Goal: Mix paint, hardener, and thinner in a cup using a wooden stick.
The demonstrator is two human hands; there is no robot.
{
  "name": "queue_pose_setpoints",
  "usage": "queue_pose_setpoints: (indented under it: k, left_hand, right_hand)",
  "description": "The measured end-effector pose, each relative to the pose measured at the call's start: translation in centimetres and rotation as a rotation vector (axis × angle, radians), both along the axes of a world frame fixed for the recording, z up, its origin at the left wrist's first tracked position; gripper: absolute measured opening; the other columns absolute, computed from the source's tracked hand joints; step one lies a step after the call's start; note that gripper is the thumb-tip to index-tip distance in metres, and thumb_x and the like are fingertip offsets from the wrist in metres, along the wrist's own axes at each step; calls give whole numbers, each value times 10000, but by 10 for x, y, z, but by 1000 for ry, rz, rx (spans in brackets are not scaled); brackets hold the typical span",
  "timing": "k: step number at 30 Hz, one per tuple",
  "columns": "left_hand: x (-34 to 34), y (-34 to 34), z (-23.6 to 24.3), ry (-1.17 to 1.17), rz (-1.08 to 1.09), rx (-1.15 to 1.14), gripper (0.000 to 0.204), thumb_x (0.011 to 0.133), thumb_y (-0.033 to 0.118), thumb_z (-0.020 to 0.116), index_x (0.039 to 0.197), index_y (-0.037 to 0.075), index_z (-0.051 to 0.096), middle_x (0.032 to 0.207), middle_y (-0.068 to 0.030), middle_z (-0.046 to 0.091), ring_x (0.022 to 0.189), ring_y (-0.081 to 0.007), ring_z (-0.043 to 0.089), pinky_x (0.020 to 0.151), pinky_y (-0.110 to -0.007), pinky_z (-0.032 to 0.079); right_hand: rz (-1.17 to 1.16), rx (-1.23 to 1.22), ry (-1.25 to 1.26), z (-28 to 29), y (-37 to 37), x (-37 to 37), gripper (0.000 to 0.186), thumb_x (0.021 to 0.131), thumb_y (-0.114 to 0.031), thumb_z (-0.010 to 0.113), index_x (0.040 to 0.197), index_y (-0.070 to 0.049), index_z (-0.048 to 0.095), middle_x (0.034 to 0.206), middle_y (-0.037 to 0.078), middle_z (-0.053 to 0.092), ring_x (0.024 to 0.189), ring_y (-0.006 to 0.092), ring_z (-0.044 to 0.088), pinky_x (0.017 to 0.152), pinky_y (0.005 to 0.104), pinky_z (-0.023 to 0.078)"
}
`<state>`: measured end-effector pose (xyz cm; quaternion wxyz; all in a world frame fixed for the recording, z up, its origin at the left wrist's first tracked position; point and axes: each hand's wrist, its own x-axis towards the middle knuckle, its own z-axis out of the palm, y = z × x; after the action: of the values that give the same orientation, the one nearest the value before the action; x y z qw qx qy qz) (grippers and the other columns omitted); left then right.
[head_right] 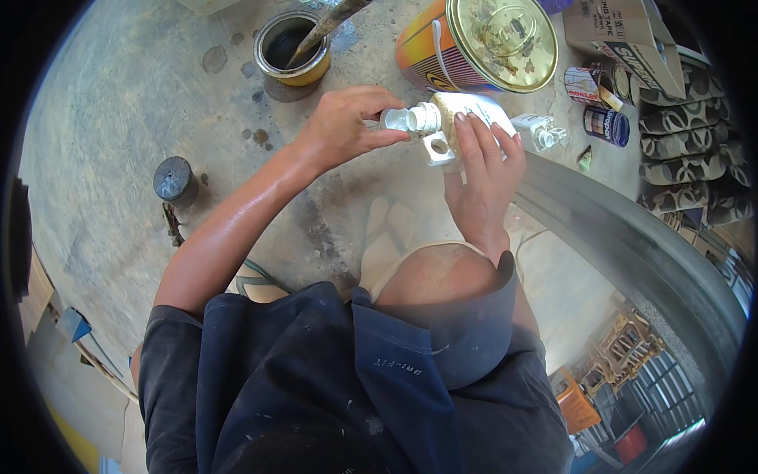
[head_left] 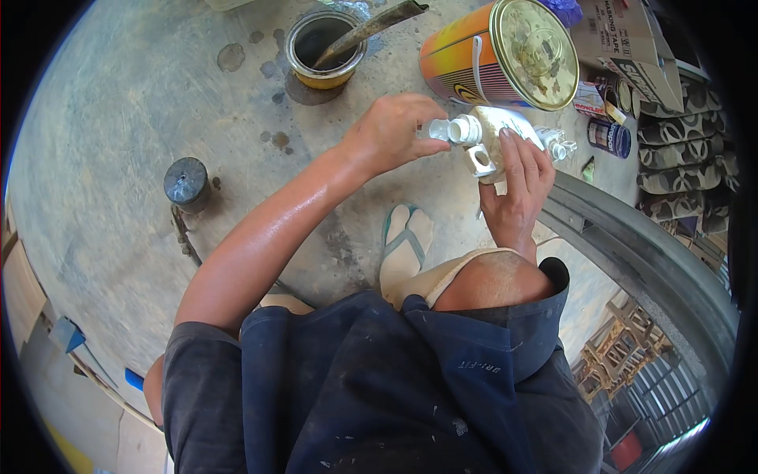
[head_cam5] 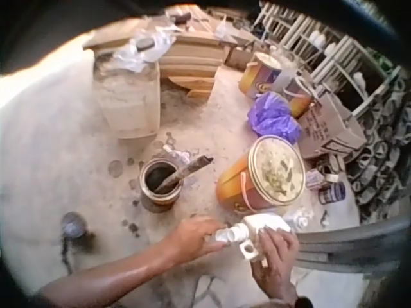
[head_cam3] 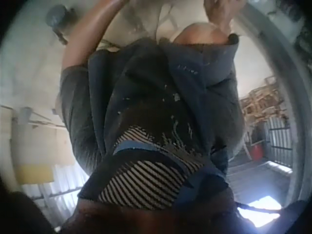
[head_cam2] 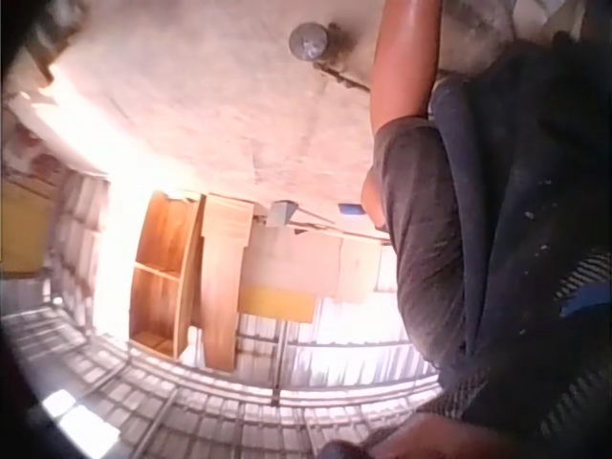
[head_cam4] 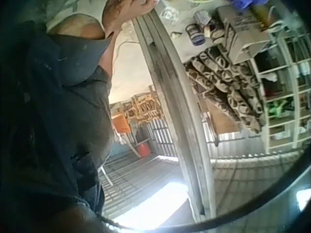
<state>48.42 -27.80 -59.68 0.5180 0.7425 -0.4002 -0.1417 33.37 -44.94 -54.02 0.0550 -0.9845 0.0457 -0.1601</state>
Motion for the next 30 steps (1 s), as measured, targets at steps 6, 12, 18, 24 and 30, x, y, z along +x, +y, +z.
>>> queue_pose_setpoints:
  k: [6, 12, 18, 24, 30]
  left_hand:
    - [-5, -3, -5, 44, -15, -25, 311, 741, 164, 813, 1006, 42, 705, 970, -54, 704, 850, -236, 659, 798, -340, 531]
    - [-23, -16, -31, 20, 32, -187, 325, 751, 174, 806, 1025, 42, 690, 995, -46, 693, 842, -251, 651, 779, -348, 528]
    - [-48, -21, -98, -70, 75, -105, 353, 745, 185, 804, 1048, 51, 680, 1018, -37, 687, 919, -253, 640, 852, -347, 507]
    - [-63, -4, -137, -96, 56, 29, 381, 728, 212, 809, 1048, 58, 671, 1038, -32, 683, 976, -254, 612, 941, -354, 463]
    - [-69, 5, -143, -57, 83, 19, 424, 749, 263, 799, 1083, 58, 639, 1090, -62, 656, 951, -264, 595, 936, -364, 456]
  right_hand:
    - [-16, 83, 23, -6, -4, -7, 697, 700, -51, 777, 1365, -97, 572, 1328, 71, 613, 1203, 272, 533, 1109, 435, 353]
    - [-333, 621, 94, -49, -10, -36, 732, 751, -43, 785, 1410, -58, 467, 1362, 154, 538, 1233, 302, 522, 1076, 425, 410]
    - [-553, 923, -45, -137, -37, -80, 775, 796, -38, 786, 1445, -40, 363, 1394, 205, 447, 1266, 314, 501, 1066, 416, 436]
    - [-597, 1031, -106, -150, -34, -99, 831, 792, -59, 802, 1461, -13, 311, 1416, 215, 396, 1297, 320, 472, 1108, 416, 404]
    - [-596, 653, -55, -124, -16, -104, 789, 777, -96, 824, 1421, -18, 374, 1370, 183, 454, 1255, 283, 498, 1028, 359, 443]
